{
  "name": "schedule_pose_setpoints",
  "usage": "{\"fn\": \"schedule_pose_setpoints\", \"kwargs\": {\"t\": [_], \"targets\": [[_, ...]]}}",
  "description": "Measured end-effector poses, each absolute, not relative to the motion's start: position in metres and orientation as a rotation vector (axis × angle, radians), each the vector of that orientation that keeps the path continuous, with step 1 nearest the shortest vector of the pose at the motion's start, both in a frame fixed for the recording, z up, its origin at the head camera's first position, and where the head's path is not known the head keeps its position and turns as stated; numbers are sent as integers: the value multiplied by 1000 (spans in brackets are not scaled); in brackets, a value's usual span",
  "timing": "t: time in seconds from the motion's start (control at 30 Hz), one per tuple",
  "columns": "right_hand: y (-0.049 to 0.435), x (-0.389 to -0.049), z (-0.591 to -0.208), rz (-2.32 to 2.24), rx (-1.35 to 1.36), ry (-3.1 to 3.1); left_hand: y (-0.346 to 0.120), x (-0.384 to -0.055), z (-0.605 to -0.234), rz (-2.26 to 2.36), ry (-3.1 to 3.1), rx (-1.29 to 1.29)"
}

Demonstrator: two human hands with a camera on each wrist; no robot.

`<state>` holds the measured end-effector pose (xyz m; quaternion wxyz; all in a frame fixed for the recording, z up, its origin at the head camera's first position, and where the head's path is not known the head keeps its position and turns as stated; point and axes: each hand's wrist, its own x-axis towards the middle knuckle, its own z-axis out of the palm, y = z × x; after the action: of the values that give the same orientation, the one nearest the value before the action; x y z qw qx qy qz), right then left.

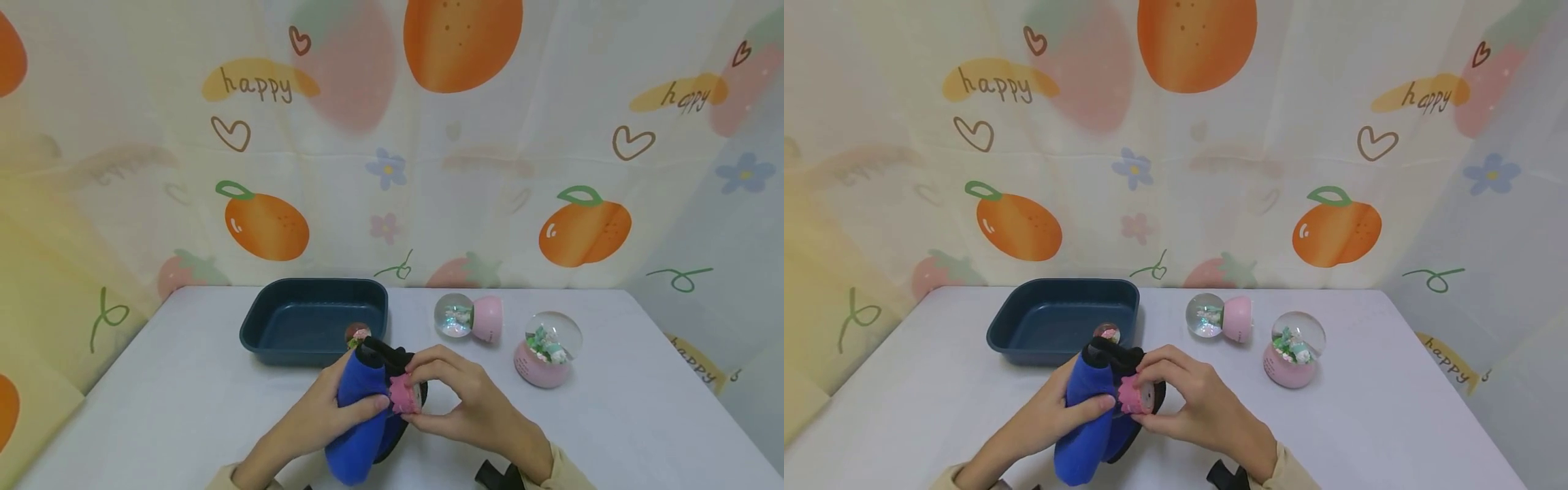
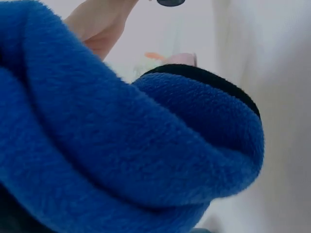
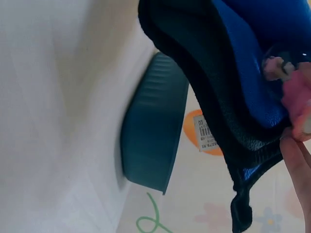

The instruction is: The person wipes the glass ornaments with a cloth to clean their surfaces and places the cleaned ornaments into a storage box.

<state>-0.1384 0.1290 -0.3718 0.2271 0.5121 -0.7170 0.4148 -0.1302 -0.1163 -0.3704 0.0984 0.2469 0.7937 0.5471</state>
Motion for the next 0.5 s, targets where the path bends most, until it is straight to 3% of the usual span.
{"fn": "schedule_pose_setpoints", "kwargs": {"t": [0.5], "targets": [[126, -134, -370, 1314, 1285, -2043, -114, -127, -369, 1609, 2331, 685]]}}
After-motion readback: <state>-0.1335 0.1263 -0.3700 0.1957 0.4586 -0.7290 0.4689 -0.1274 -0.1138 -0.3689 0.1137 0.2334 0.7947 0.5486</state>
